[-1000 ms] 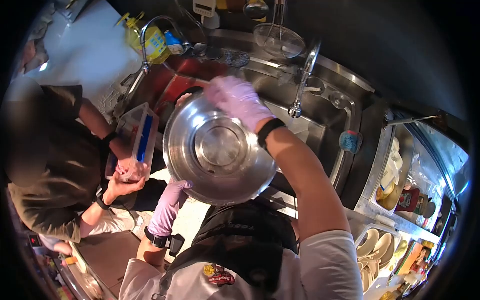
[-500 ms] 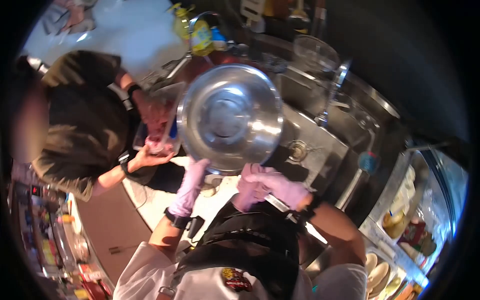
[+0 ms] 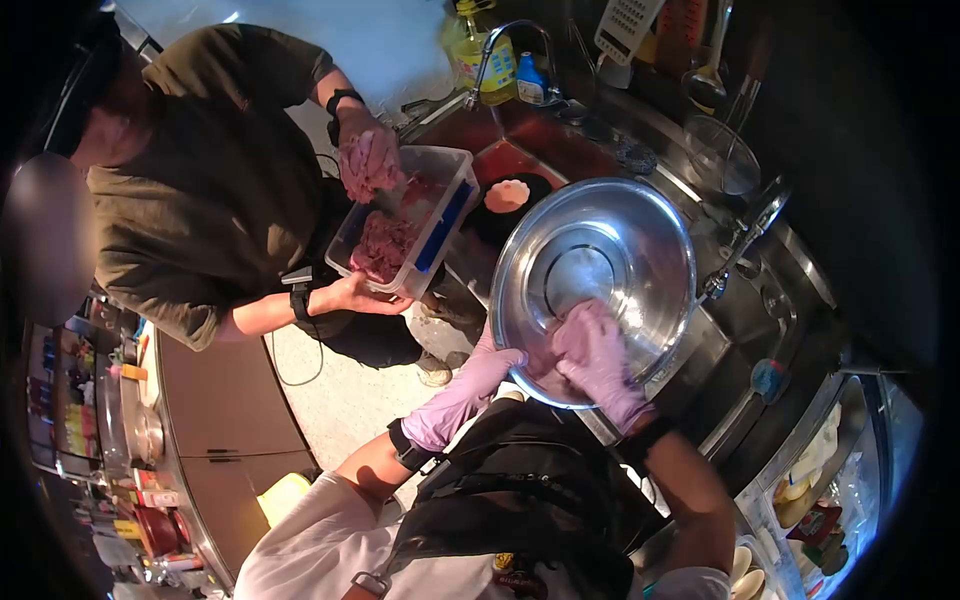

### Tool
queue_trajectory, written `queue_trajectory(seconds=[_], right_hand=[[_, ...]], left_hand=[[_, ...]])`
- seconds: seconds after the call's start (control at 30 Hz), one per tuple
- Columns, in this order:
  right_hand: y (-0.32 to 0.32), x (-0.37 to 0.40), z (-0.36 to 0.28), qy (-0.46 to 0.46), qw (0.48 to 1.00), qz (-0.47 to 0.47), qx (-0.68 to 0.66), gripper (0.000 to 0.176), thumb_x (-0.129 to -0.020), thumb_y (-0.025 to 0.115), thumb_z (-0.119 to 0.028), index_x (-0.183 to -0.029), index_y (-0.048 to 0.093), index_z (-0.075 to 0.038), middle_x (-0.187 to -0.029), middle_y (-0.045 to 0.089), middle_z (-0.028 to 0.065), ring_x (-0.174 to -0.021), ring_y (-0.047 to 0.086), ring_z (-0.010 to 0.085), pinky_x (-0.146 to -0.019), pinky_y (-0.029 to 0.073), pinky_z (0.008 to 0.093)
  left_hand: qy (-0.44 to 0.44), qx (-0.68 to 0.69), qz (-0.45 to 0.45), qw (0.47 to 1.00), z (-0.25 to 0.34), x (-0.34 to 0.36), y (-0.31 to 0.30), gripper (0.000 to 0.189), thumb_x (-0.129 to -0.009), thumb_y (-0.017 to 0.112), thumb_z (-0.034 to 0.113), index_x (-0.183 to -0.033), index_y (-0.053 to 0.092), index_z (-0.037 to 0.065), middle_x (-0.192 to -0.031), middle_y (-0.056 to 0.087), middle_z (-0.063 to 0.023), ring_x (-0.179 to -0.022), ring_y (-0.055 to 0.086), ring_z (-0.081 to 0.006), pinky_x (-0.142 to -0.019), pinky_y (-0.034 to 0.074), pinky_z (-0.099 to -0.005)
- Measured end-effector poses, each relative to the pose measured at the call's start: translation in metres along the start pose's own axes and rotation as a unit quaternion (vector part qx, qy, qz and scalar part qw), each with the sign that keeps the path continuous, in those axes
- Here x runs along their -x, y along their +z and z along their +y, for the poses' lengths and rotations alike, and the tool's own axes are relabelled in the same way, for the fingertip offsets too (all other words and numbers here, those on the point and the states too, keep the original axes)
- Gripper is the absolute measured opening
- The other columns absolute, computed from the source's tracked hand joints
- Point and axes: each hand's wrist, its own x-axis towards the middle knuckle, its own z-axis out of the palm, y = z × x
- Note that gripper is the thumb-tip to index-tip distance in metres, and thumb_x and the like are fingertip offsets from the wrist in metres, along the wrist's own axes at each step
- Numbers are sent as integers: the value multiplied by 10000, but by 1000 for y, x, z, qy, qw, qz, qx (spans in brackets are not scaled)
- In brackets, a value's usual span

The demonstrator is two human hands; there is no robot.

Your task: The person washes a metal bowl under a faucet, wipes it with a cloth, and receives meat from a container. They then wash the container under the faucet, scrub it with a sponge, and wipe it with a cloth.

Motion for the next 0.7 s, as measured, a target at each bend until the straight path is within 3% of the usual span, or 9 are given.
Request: queue_trajectory(seconds=[0.1,0.13,0.2,0.3,0.33,0.37,0.47,0.57,0.7], right_hand=[[13,2,-31,-40,989,-94,-108,565,-700,697,-120,-1215,479,-42,-1168,495,157,-1067,535,301,-936,443,387],[22,0,-34,9,940,-159,-302,535,-716,668,-82,-1214,480,-30,-1173,505,140,-1084,527,270,-936,442,366],[33,-5,-39,107,716,-259,-639,480,-747,610,-6,-1210,482,-6,-1185,523,105,-1119,510,208,-937,440,325],[-17,-7,-64,186,757,-253,-572,470,-766,523,73,-1229,464,18,-1198,528,74,-1117,500,151,-943,427,276],[-7,-6,-41,104,775,-201,-590,504,-759,506,71,-1256,459,-2,-1179,537,67,-1052,536,149,-924,441,286],[-4,6,-21,88,763,-154,-622,519,-766,486,55,-1277,450,-31,-1167,550,70,-1013,567,161,-891,463,300],[-80,30,-35,268,687,-154,-658,587,-759,586,-179,-1295,401,-28,-1190,544,181,-975,600,260,-829,520,377],[-79,57,14,210,707,-67,-672,556,-807,555,-247,-1298,409,-31,-1205,542,161,-965,598,250,-795,524,369],[-68,97,73,165,608,12,-776,489,-869,473,-273,-1292,425,-32,-1222,539,131,-997,588,259,-831,507,374]], left_hand=[[-63,29,6,998,6,-1,-12,675,-720,514,-117,-1336,354,108,-1059,583,-86,-883,598,-187,-732,509,-289],[-97,35,6,995,13,1,-16,622,-723,510,-108,-1300,376,79,-997,600,-110,-791,634,-204,-668,546,-304],[-142,70,3,987,-8,-10,-44,527,-734,518,-83,-1235,396,23,-931,607,-132,-722,645,-223,-614,576,-340],[-265,161,46,950,-11,-15,-62,215,-777,527,-14,-985,491,-51,-817,612,-143,-704,662,-269,-638,603,-414],[-261,182,26,948,-14,-19,-68,207,-784,524,-14,-986,498,-48,-840,611,-146,-731,662,-275,-673,600,-416],[-253,203,8,946,-17,-23,-76,199,-791,521,-14,-987,506,-44,-862,610,-148,-759,662,-281,-708,597,-418],[-207,187,10,960,-16,-29,-87,251,-800,509,-23,-1049,489,-57,-972,594,-161,-881,646,-295,-787,580,-424],[-201,187,32,961,-17,-32,-95,265,-799,498,-38,-1063,484,-61,-943,605,-159,-854,652,-298,-799,574,-435],[-208,202,22,957,-19,-35,-101,413,-790,483,-48,-1188,380,-15,-1050,557,-188,-883,637,-320,-743,594,-429]])
